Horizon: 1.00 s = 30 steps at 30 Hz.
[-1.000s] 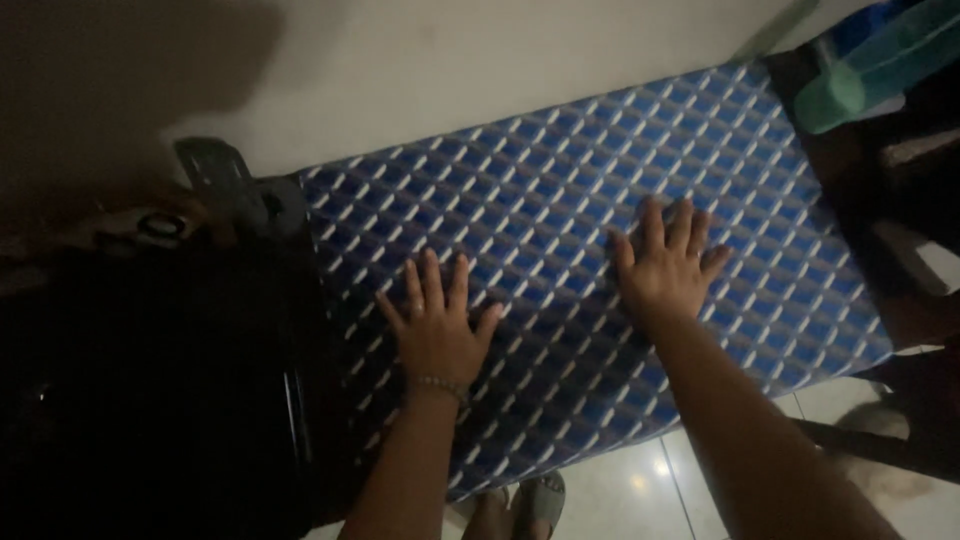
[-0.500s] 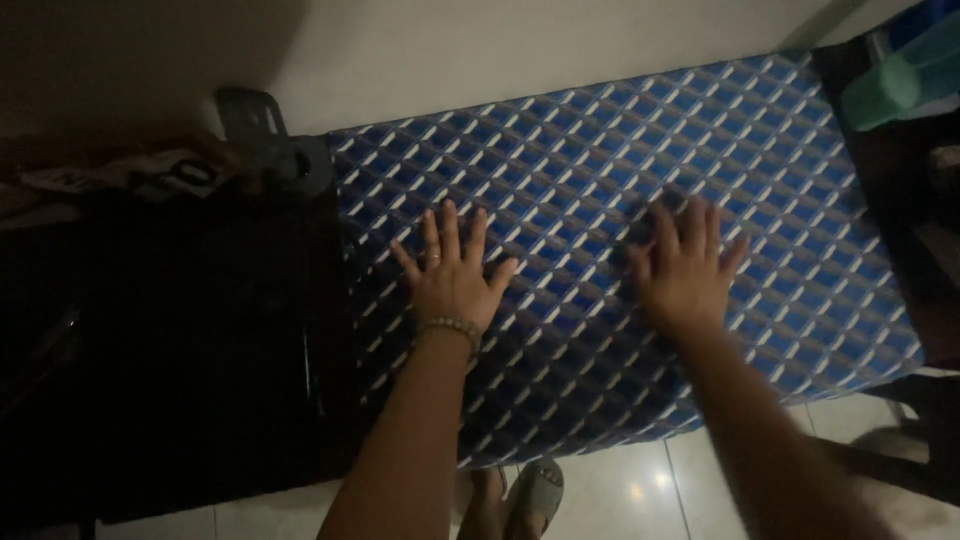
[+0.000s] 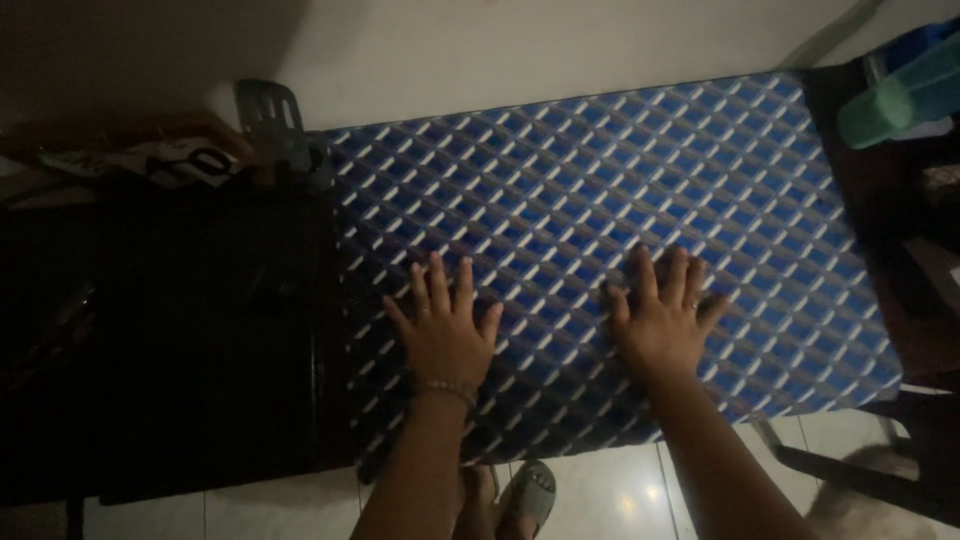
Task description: The person is organizing a laptop charger and cable by coiling it and placing it with other items.
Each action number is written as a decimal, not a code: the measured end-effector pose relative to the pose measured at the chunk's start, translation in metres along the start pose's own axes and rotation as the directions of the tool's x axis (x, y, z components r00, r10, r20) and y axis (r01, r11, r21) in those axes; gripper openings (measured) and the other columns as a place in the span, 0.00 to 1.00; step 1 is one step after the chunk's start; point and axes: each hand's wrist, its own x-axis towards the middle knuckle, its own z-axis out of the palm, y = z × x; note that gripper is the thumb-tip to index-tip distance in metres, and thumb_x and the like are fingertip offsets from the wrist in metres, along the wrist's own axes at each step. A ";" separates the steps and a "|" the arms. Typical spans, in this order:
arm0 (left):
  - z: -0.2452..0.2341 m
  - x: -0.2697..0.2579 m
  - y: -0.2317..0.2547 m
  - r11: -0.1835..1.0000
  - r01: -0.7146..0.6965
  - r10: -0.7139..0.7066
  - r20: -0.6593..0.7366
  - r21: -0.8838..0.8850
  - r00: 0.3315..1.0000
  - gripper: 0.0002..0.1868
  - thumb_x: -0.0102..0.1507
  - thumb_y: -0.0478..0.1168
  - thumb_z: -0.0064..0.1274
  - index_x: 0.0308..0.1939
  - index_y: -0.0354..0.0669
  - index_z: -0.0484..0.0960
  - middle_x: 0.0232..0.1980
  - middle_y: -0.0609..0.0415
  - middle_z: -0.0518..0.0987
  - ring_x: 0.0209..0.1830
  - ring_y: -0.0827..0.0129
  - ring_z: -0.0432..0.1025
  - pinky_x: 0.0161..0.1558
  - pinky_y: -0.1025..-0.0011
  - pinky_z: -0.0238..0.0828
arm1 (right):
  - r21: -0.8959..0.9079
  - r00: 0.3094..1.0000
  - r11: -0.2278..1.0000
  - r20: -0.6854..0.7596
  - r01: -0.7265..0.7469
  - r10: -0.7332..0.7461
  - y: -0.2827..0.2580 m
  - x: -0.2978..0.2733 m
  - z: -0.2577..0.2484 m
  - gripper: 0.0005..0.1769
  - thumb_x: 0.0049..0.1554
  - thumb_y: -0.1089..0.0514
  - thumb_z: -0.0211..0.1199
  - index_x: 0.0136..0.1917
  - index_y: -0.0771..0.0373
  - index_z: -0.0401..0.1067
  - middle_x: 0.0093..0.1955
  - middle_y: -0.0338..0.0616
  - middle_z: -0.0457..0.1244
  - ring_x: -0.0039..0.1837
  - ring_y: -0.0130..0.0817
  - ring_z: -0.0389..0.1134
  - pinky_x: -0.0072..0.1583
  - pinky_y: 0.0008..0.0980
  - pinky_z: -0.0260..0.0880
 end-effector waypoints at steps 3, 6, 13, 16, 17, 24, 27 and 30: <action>0.006 0.002 0.004 0.999 0.023 -0.023 -0.015 0.030 1.000 0.40 0.66 0.69 0.34 0.78 0.61 0.54 0.83 0.49 0.47 0.81 0.49 0.40 0.70 0.29 0.34 | 0.012 1.000 1.000 0.004 -0.007 0.007 -0.002 -0.002 -0.003 0.40 0.62 0.27 0.35 0.83 0.40 0.44 0.86 0.49 0.31 0.86 0.52 0.25 0.75 0.70 0.16; -0.002 0.002 0.005 0.997 0.044 -0.045 0.025 0.056 0.999 0.40 0.66 0.69 0.34 0.79 0.62 0.53 0.83 0.49 0.46 0.81 0.50 0.39 0.71 0.30 0.34 | 0.030 1.000 1.000 -0.022 0.007 -0.006 -0.002 -0.003 -0.004 0.41 0.61 0.26 0.36 0.82 0.41 0.44 0.86 0.49 0.31 0.85 0.53 0.26 0.74 0.70 0.17; 0.011 -0.002 0.004 0.999 0.025 -0.025 0.002 0.040 1.000 0.40 0.67 0.69 0.33 0.80 0.62 0.53 0.83 0.50 0.46 0.83 0.50 0.39 0.72 0.31 0.33 | 0.035 0.999 0.999 -0.032 0.011 -0.010 -0.003 -0.007 -0.009 0.40 0.62 0.27 0.36 0.82 0.42 0.47 0.86 0.51 0.34 0.85 0.55 0.27 0.74 0.72 0.19; 0.009 0.000 0.003 0.999 0.022 -0.021 -0.023 0.027 1.000 0.40 0.66 0.70 0.33 0.79 0.61 0.53 0.83 0.49 0.45 0.82 0.49 0.38 0.71 0.30 0.32 | 0.079 1.000 0.997 -0.017 -0.004 0.006 -0.007 -0.008 -0.011 0.40 0.63 0.26 0.36 0.82 0.41 0.47 0.86 0.51 0.34 0.86 0.55 0.27 0.75 0.73 0.20; 0.006 -0.002 0.004 0.999 0.021 -0.021 0.000 0.026 1.000 0.40 0.66 0.70 0.33 0.79 0.61 0.52 0.83 0.48 0.45 0.82 0.49 0.37 0.71 0.30 0.31 | 0.071 1.000 0.998 -0.031 -0.001 0.003 -0.006 -0.008 -0.010 0.40 0.62 0.27 0.36 0.82 0.41 0.47 0.86 0.50 0.34 0.86 0.54 0.27 0.75 0.73 0.20; -0.001 -0.036 0.005 0.998 -0.041 0.045 0.070 -0.049 0.997 0.40 0.67 0.69 0.32 0.79 0.59 0.53 0.83 0.44 0.43 0.82 0.45 0.36 0.69 0.26 0.30 | 0.071 0.998 0.997 -0.066 0.012 -0.007 0.009 -0.012 0.008 0.44 0.62 0.24 0.34 0.83 0.44 0.44 0.86 0.52 0.31 0.85 0.52 0.25 0.74 0.70 0.16; 0.010 -0.039 0.006 0.998 -0.054 0.055 0.008 -0.044 0.998 0.40 0.67 0.70 0.32 0.79 0.60 0.53 0.83 0.44 0.44 0.82 0.46 0.37 0.69 0.26 0.30 | 0.057 0.998 0.998 -0.058 0.022 -0.019 0.010 -0.021 0.005 0.43 0.61 0.23 0.33 0.83 0.42 0.45 0.87 0.50 0.31 0.86 0.50 0.25 0.76 0.68 0.15; 0.010 -0.042 0.005 0.998 -0.048 0.048 -0.019 -0.034 0.999 0.40 0.67 0.70 0.32 0.78 0.61 0.54 0.83 0.45 0.45 0.82 0.47 0.37 0.69 0.26 0.30 | 0.075 1.000 0.997 -0.023 0.001 0.001 0.011 -0.025 0.003 0.44 0.61 0.22 0.32 0.83 0.42 0.44 0.87 0.50 0.30 0.86 0.50 0.24 0.76 0.67 0.14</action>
